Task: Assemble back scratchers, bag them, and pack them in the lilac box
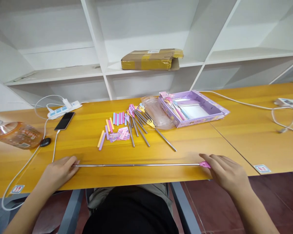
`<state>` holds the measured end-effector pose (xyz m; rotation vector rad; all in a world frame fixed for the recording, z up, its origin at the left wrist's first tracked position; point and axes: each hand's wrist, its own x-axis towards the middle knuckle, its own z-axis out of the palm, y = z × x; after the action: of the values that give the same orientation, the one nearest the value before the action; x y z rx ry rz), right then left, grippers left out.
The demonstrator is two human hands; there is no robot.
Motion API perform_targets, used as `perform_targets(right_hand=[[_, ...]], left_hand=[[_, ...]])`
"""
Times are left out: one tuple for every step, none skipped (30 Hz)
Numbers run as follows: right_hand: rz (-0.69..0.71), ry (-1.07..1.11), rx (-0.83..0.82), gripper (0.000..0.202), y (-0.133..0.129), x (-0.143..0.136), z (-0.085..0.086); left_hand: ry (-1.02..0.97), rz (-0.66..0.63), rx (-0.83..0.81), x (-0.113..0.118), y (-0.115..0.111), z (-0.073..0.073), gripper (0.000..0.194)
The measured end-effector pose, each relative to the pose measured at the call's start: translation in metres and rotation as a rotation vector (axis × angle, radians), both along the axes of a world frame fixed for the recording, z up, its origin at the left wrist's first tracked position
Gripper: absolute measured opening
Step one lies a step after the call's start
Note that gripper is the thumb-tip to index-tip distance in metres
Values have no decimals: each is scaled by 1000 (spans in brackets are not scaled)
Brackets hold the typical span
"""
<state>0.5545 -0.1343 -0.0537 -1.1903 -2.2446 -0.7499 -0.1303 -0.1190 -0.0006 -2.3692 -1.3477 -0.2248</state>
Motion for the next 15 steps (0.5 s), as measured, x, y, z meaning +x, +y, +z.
perform_targets(right_hand=[[-8, 25, 42, 21, 0, 2, -1], [-25, 32, 62, 20, 1, 5, -3], [-49, 24, 57, 19, 1, 7, -6], [-82, 12, 37, 18, 1, 10, -9], [-119, 0, 3, 18, 0, 13, -13], [-162, -7, -40, 19, 0, 15, -17], [-209, -10, -88, 19, 0, 18, -22], [-260, -8, -140, 21, -1, 20, -27], [-312, -2, -190, 23, -1, 21, -31], [-364, 4, -237, 25, -1, 22, -34], [-412, 8, -277, 26, -2, 23, -36], [-460, 11, -307, 28, -2, 22, -37], [-508, 12, -324, 28, -1, 19, -37], [-550, 12, -329, 29, -1, 13, -35], [-577, 9, -329, 29, -1, 5, -33]], left_hand=[[12, -4, 51, 0, -2, 6, 22], [26, -7, 96, 0, -3, 11, 25], [39, -5, 134, 0, -4, 16, 28], [50, 0, 167, 0, -5, 18, 32], [57, 12, 196, -1, -6, 19, 35], [63, 26, 218, -2, -7, 18, 37], [65, 34, 232, -3, -8, 16, 38], [61, 33, 238, -5, -8, 11, 37], [52, 23, 234, -7, -9, 6, 34], [36, 8, 222, -9, -9, 1, 29], [18, -12, 205, -11, -9, -5, 24], [1, -33, 186, -12, -8, -11, 22], [-13, -49, 171, -13, -7, -16, 22], [-27, -57, 157, -11, -6, -21, 23], [-40, -63, 142, -7, -5, -25, 25]])
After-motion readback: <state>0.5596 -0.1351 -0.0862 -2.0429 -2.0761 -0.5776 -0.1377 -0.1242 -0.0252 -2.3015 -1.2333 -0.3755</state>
